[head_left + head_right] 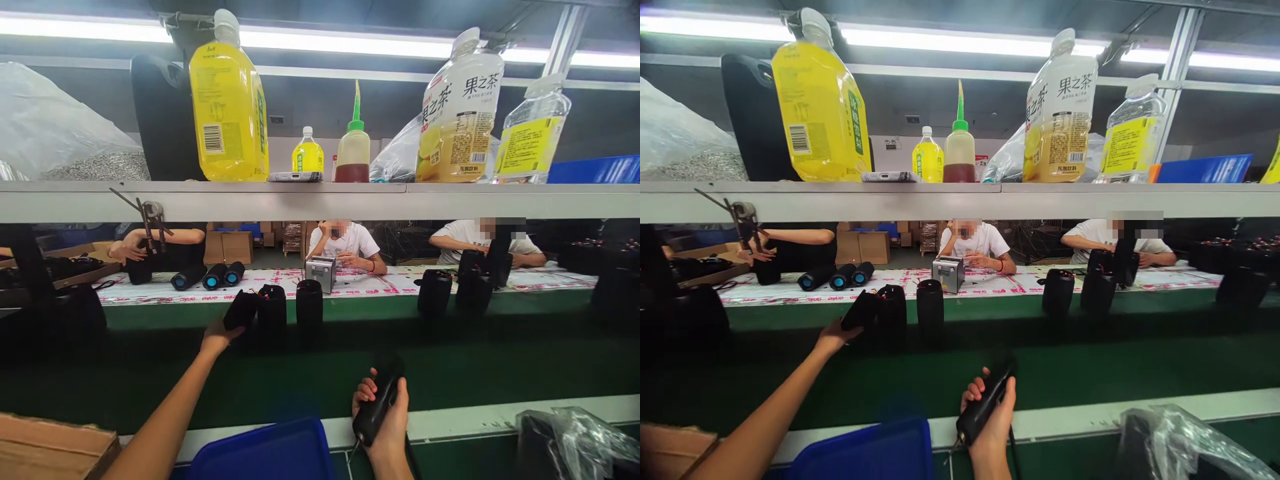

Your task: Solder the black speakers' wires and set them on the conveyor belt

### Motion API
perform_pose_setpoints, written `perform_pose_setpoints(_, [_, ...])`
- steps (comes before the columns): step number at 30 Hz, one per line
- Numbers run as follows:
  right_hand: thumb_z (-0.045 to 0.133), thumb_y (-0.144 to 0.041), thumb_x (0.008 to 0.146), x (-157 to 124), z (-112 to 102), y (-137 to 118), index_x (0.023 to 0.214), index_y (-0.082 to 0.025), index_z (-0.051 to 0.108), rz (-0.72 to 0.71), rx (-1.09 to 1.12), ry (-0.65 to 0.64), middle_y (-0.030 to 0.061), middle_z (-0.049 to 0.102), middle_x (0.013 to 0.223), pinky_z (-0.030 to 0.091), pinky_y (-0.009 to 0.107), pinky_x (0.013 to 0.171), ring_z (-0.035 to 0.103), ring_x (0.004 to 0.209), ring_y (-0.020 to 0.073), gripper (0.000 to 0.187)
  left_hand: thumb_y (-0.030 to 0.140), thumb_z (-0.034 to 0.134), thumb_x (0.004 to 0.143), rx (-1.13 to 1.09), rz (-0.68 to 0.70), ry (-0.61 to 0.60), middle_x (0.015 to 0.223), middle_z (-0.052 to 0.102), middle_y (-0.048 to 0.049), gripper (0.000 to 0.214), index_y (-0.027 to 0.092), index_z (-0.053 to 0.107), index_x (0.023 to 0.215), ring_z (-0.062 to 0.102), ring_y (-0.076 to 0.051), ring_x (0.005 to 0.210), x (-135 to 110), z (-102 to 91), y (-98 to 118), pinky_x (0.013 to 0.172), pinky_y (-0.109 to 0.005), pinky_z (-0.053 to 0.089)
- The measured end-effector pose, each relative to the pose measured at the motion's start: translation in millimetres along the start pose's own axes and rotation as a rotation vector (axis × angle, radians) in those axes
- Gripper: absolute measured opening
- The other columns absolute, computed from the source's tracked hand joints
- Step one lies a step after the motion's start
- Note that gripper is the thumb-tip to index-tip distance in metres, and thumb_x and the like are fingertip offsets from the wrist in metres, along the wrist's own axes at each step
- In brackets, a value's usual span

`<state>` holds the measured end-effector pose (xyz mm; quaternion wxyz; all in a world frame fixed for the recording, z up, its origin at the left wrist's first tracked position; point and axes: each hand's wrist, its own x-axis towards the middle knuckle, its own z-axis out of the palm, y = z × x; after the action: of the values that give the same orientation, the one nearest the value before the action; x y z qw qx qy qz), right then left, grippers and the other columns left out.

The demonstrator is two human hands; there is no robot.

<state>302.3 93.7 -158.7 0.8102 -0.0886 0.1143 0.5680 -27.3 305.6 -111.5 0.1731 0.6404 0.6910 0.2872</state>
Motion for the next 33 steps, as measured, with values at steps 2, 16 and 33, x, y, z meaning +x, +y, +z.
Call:
perform_pose_setpoints(2, [0.05, -0.056, 0.102, -1, 0, 0, 0.1, -0.011, 0.056, 0.001, -0.01, 0.006, -0.0018, 0.042, 0.071, 0.039, 0.017, 0.048, 0.039, 0.054, 0.0072, 0.045, 0.035, 0.063, 0.095, -0.015, 0.001, 0.05, 0.122, 0.062, -0.0097, 0.036, 0.016, 0.058, 0.124, 0.063, -0.024, 0.106, -11, 3.8, -6, 0.089, -0.045, 0.055])
perform_pose_setpoints(16, [0.05, -0.056, 0.103, 2, 2, 5, 0.099, -0.011, 0.055, -0.016, -0.075, 0.018, -0.0018, 0.042, 0.071, 0.039, 0.017, 0.049, 0.04, 0.054, 0.0074, 0.045, 0.035, 0.065, 0.093, -0.235, 0.148, 0.375, 0.144, 0.045, -0.0143, 0.062, 0.02, 0.038, 0.145, 0.052, -0.033, 0.126, -68, 26.8, -35, 0.1, -0.054, 0.049])
perform_pose_setpoints(33, [0.049, -0.057, 0.103, 0, 5, 5, 0.097, -0.011, 0.054, -0.012, -0.064, 0.006, -0.0015, 0.042, 0.071, 0.039, 0.017, 0.049, 0.04, 0.055, 0.0076, 0.046, 0.034, 0.065, 0.093, 0.024, 0.409, 0.294, 0.129, 0.059, -0.0098, 0.031, 0.017, 0.062, 0.118, 0.057, -0.028, 0.119, -60, -31.2, 31, 0.1, -0.051, 0.048])
